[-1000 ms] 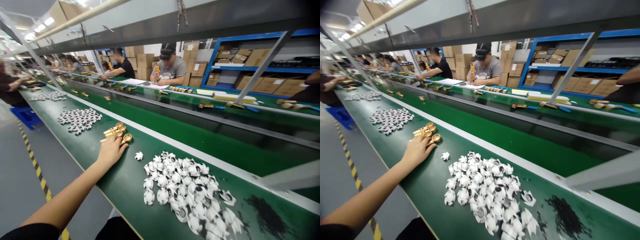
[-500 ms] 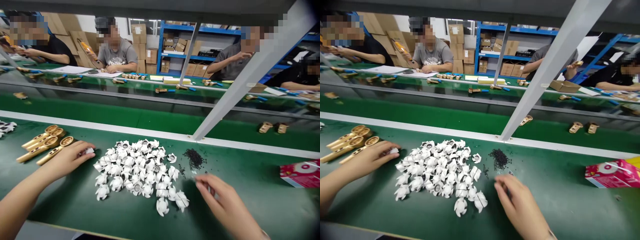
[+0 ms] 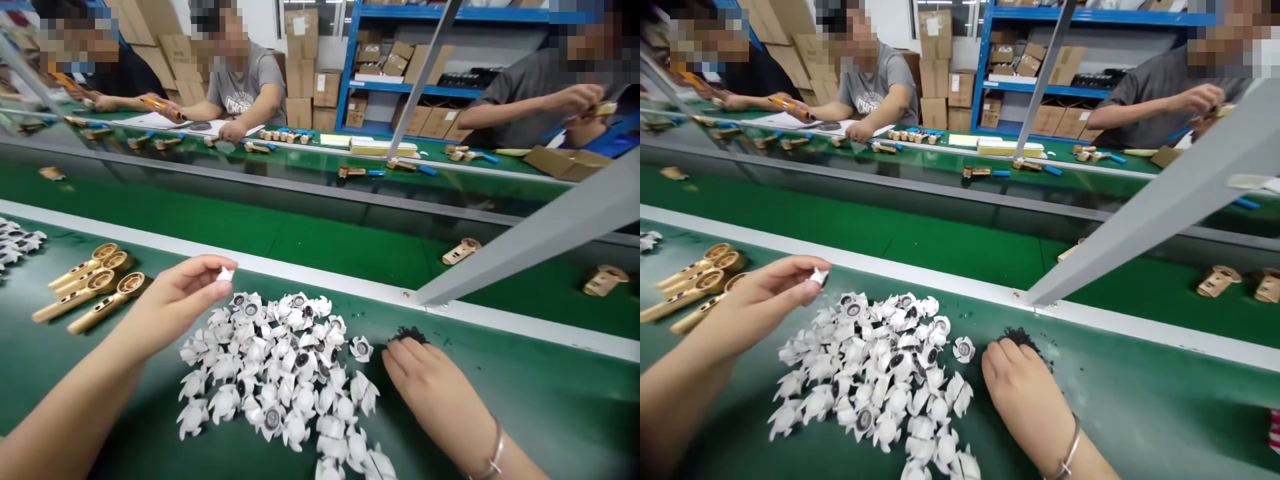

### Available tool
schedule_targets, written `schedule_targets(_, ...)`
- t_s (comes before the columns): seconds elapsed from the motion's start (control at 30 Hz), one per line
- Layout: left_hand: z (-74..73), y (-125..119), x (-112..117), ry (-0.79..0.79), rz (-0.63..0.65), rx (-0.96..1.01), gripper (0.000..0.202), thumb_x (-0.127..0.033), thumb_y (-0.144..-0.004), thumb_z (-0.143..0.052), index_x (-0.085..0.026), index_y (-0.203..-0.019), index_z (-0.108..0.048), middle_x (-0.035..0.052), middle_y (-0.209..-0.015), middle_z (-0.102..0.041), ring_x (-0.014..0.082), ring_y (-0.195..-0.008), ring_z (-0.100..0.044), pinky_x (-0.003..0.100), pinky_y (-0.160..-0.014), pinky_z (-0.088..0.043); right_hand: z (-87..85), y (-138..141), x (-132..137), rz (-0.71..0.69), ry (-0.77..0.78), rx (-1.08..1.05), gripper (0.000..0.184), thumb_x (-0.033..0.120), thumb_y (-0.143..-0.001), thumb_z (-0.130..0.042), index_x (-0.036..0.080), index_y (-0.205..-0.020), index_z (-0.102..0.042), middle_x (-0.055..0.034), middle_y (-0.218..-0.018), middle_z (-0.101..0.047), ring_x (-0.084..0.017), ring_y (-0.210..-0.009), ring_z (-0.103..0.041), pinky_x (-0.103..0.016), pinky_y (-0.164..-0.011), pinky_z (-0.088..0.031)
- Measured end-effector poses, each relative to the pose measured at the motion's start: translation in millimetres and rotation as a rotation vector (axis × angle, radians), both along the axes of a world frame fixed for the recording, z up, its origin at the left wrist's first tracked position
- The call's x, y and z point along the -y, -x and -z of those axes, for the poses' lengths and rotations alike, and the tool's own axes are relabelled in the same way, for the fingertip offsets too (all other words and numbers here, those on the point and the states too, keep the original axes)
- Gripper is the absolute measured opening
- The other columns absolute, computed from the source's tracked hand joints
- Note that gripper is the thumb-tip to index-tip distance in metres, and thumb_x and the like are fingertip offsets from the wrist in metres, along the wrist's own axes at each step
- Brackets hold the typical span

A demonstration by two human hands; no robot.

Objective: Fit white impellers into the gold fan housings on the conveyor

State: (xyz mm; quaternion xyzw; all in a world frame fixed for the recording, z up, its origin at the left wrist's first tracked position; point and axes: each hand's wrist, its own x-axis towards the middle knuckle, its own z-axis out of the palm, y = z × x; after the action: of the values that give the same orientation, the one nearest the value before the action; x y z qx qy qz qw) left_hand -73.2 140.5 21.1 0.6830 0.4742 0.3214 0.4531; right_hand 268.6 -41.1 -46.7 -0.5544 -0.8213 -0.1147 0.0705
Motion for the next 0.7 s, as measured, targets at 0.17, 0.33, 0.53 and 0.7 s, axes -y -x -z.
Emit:
schedule_targets(0.17, -0.2, -24.6, 4.8, 0.179, 0.075, 0.245, 0.024, -0.036, -0.084, -0.075, -0.028, -0.106, -0.073, 0.0000, -0.089, -0.062, 0.0092, -0.066, -0.050, 0.018, -0.064, -0.048, -10.2, -0.3, -19.5, -0.035, 0.044, -0.007, 0.026, -0.007, -0.066, -0.053, 0.015, -0.060, -0.064, -0.0062, -0.065, -0.062, -0.022, -0.056, -0.058, -0.036, -0.050, -0.045)
schedule_targets(0.33, 0.5, -43.9, 28.4, 0.393, 0.225, 0.524, 0.031, -0.026, -0.079, -0.082, -0.029, -0.109, -0.074, 0.0009, -0.095, -0.068, 0.0109, -0.082, -0.064, 0.021, -0.078, -0.054, -56.0, 17.2, -43.9, 0.018, 0.049, -0.297, 0.014, 0.011, -0.090, -0.055, 0.019, -0.082, -0.063, -0.0018, -0.077, -0.064, -0.015, -0.069, -0.061, -0.027, -0.062, -0.050)
schedule_targets(0.53, -8.3, -64.9, 56.3, 0.614, 0.332, 0.779, 0.033, -0.018, -0.076, -0.084, -0.026, -0.106, -0.074, 0.0006, -0.085, -0.073, 0.0086, -0.078, -0.067, 0.017, -0.074, -0.054, -105.5, 90.5, -66.1, -0.075, 0.005, -0.898, 0.011, 0.013, -0.091, -0.057, 0.023, -0.089, -0.061, 0.0024, -0.086, -0.065, -0.009, -0.079, -0.061, -0.019, -0.069, -0.048)
schedule_targets(0.7, -8.0, -67.8, 60.1, 0.605, 0.254, 0.862, 0.026, -0.008, -0.072, -0.085, -0.020, -0.091, -0.073, -0.0003, -0.086, -0.073, 0.0069, -0.072, -0.066, 0.016, -0.070, -0.055, -97.2, 102.8, -69.3, -0.106, -0.043, -0.863, 0.010, 0.012, -0.091, -0.059, 0.022, -0.091, -0.062, -0.0001, -0.090, -0.066, -0.009, -0.078, -0.063, -0.019, -0.068, -0.049)
